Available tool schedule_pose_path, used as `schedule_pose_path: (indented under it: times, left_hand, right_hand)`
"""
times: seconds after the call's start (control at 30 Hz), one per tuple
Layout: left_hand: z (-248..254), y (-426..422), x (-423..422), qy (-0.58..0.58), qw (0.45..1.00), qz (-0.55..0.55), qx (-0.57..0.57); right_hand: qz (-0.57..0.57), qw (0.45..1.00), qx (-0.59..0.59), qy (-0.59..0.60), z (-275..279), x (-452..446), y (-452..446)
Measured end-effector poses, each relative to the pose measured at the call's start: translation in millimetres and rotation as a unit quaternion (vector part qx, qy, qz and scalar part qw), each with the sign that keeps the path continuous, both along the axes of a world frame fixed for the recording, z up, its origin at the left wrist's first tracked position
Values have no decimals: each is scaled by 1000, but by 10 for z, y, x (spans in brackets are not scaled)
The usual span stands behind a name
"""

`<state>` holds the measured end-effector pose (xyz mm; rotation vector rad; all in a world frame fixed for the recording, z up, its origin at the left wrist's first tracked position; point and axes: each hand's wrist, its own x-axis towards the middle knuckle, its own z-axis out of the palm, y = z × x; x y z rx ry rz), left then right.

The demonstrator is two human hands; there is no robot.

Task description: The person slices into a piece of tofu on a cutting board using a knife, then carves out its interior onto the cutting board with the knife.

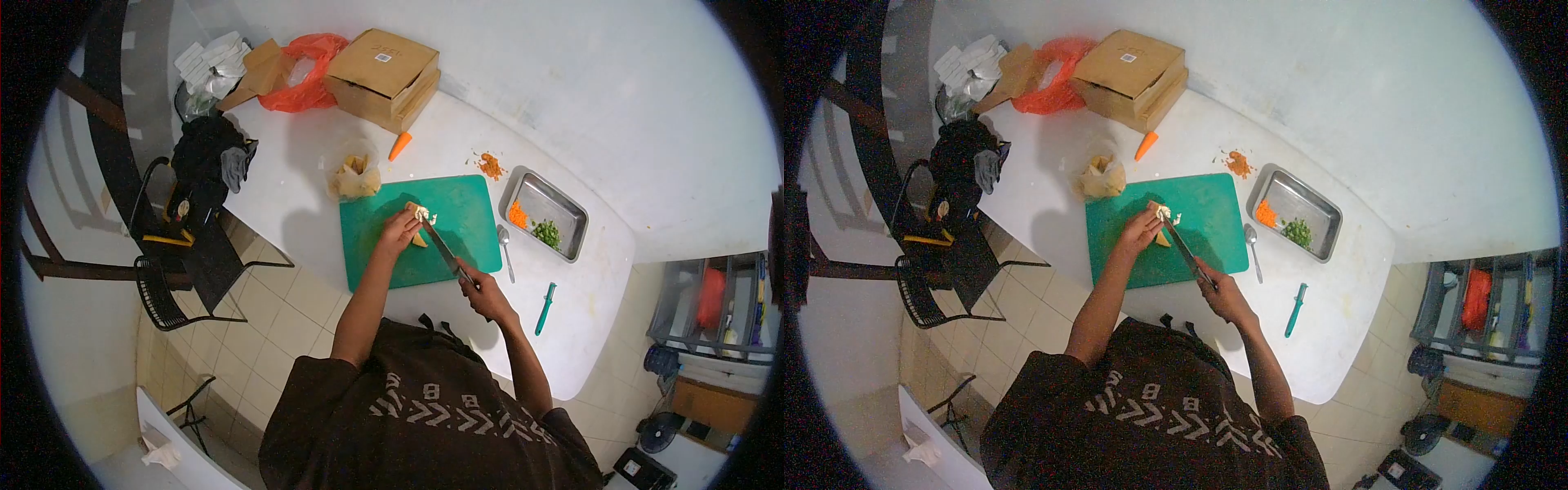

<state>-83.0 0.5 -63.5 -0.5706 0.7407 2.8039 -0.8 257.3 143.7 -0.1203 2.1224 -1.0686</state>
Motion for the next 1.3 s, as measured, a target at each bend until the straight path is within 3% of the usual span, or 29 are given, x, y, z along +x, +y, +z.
schedule_pose_path:
  times: [0.07,0.27,0.5,0.57,0.7,0.8,0.87,1.0,1.3]
  left_hand:
    - [6,8,-1,-5,1000,2,-5]
    - [180,23,30,-49,998,2,-29]
    - [222,11,6,-44,998,8,-44]
    - [209,1,-5,-54,998,14,-40]
    - [168,-28,11,-41,998,0,-44]
    - [188,-35,30,-53,997,-15,-55]
    - [254,-22,49,-82,992,-9,-92]
    - [207,-47,24,-81,992,-11,-95]
    - [431,-106,-41,-86,995,7,-46]
  right_hand:
    - [54,984,-10,171,-195,25,49]
    - [79,979,95,160,146,15,-47]
    - [82,969,50,228,-35,28,19]
    - [-12,1000,-19,9,-5,10,12]
    - [-75,988,-92,-102,77,5,-12]
    - [-15,999,-48,-8,-99,18,28]
    - [90,967,32,236,-138,45,29]
    - [97,971,92,198,78,37,-54]
    - [99,967,-12,234,-45,6,63]
